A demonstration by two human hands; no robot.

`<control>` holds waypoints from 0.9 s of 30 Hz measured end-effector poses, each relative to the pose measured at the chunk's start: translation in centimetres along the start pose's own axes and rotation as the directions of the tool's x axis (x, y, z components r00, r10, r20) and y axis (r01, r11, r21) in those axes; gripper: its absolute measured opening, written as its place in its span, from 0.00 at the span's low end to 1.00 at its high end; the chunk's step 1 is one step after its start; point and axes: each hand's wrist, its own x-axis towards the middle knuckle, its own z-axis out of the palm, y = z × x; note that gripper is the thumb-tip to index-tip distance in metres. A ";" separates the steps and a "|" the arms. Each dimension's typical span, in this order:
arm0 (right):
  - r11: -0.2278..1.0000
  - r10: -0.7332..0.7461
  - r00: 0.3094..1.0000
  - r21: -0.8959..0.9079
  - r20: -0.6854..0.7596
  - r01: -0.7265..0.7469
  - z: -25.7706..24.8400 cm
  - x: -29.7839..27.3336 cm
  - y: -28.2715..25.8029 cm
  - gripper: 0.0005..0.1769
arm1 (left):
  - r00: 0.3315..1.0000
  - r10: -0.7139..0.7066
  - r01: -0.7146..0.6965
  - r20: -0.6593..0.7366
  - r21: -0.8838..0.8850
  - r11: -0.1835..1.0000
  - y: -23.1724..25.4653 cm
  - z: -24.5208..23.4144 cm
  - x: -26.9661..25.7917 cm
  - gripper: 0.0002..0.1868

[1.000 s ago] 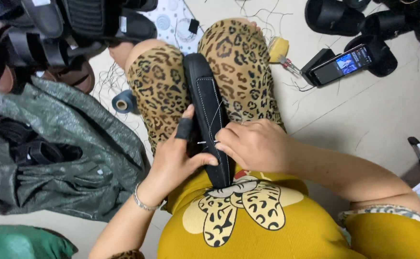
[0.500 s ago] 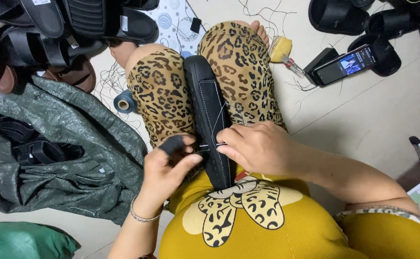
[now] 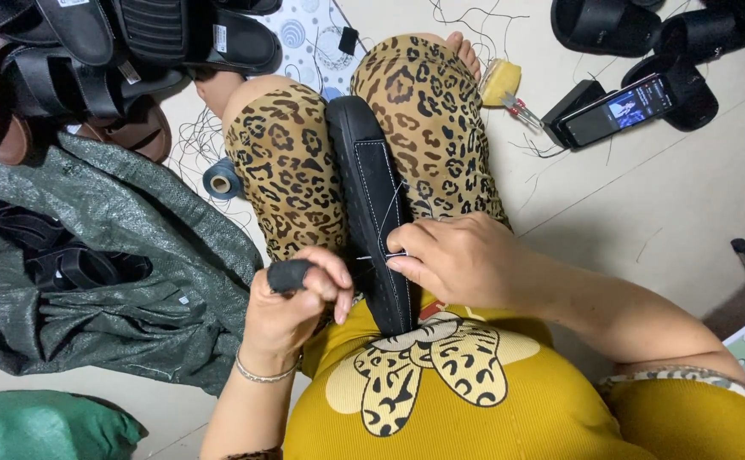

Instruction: Hand-sewing a black sandal strap using a needle and thread while sitting on the floor.

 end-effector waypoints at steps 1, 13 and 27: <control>1.000 0.000 1.000 0.000 0.000 0.000 0.0 -0.1 0.0 0.09 | 1.000 0.000 0.000 0.000 0.000 1.000 0.3 0.4 0.3 0.04; 0.920 -0.225 0.958 -0.364 -0.177 0.148 0.8 -1.9 0.1 0.25 | 0.992 -0.100 -0.035 0.083 0.913 0.406 2.1 3.0 -0.4 0.14; 0.892 0.402 0.892 0.131 0.206 -0.433 -4.7 -5.3 2.2 0.35 | 0.981 0.172 -0.124 0.094 0.977 0.173 1.9 2.0 1.0 0.14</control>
